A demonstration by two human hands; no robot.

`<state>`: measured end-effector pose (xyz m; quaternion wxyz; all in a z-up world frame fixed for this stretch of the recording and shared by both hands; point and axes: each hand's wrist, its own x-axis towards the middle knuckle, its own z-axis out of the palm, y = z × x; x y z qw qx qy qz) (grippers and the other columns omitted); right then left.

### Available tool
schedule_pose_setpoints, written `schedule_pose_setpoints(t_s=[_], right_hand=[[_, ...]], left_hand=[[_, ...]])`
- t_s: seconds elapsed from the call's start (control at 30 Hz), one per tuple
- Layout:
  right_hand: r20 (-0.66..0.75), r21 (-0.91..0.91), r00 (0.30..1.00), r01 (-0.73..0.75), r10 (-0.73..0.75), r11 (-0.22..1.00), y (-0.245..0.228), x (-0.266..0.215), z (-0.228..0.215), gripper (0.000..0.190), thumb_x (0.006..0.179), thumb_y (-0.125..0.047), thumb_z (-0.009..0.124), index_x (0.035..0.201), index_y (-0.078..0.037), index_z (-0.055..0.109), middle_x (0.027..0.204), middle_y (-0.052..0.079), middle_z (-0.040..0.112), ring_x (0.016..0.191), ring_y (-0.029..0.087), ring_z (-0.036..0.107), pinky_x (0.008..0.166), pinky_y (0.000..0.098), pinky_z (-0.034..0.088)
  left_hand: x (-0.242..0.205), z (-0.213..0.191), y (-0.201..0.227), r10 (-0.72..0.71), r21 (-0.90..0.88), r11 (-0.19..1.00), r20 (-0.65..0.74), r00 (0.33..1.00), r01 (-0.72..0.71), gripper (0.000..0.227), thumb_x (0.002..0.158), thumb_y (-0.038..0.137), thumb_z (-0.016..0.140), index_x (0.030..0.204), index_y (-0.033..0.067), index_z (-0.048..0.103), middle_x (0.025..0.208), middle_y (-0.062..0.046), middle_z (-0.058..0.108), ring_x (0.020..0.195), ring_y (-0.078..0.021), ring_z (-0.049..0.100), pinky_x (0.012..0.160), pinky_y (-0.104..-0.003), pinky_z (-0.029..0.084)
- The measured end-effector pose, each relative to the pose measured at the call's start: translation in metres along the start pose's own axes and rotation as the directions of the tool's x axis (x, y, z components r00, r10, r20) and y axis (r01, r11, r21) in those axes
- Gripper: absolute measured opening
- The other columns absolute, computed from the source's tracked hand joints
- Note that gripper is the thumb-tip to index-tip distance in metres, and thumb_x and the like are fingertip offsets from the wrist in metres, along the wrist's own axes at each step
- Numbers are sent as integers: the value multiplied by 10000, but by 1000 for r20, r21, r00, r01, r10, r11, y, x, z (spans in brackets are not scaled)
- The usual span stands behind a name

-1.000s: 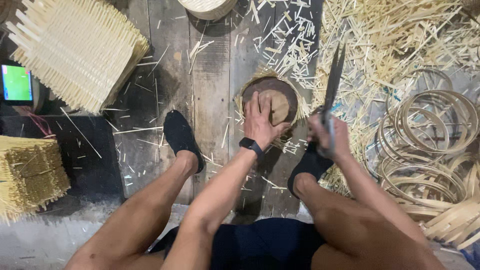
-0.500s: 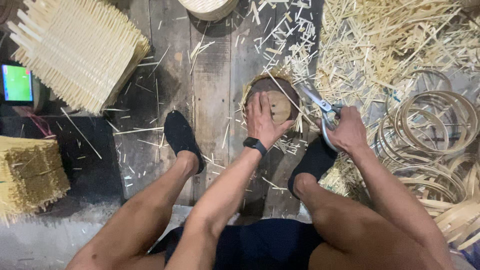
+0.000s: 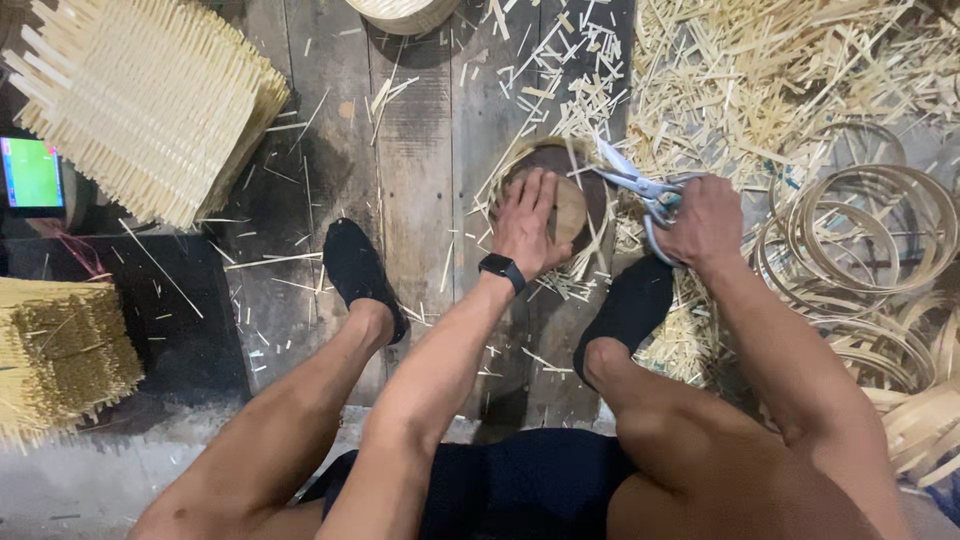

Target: The person sits on the floor and repeatedly places a circular bamboo frame onto a flat woven bamboo mat, then uses shears to trim the excess mat around the frame. The trimmed circular pieces are stacked, and the process is repeated with new mats.

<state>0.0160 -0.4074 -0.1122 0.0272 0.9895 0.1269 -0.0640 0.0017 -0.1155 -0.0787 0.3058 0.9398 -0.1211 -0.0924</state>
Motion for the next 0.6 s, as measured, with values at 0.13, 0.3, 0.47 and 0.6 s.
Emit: schedule_pose_setpoints(t_s=[0.13,0.3,0.47,0.6], right_hand=[[329,71,941,-112,83,991,-13,15,-8,561,833,-578,670,1066,-68,698,904,125,611,814,257,611,668,415,564],[542,74,831,-200,129,977,5,13,-23,646,916,-699,613,987,-68,729,930,137,605,866,246,595,782,417,533],[106,-79,994,42,-34,996,-8,19,8,670,755,-679,701,956,-40,706,891,111,585,863,230,572,786,353,536],[300,116,953,-82,44,990,9,19,20,384,943,-406,647,1144,-91,734,893,128,590,845,273,583,709,420,532]], left_hand=[[-1,-11,-6,79,-37,996,61,995,-77,1145,518,234,944,1489,14,379,1537,-205,402,1428,-444,370,1200,-537,325],[4,-16,-6,86,16,996,179,980,-91,1123,495,160,915,1488,100,394,1559,-141,404,1453,-422,351,1197,-519,324],[13,-21,-12,122,60,987,324,938,-149,1191,497,163,926,1536,129,344,1610,-115,344,1481,-425,301,1222,-531,296],[9,-25,-7,99,162,977,227,969,-138,1160,540,210,927,1526,68,334,1619,-174,285,1484,-456,255,1192,-571,264]])
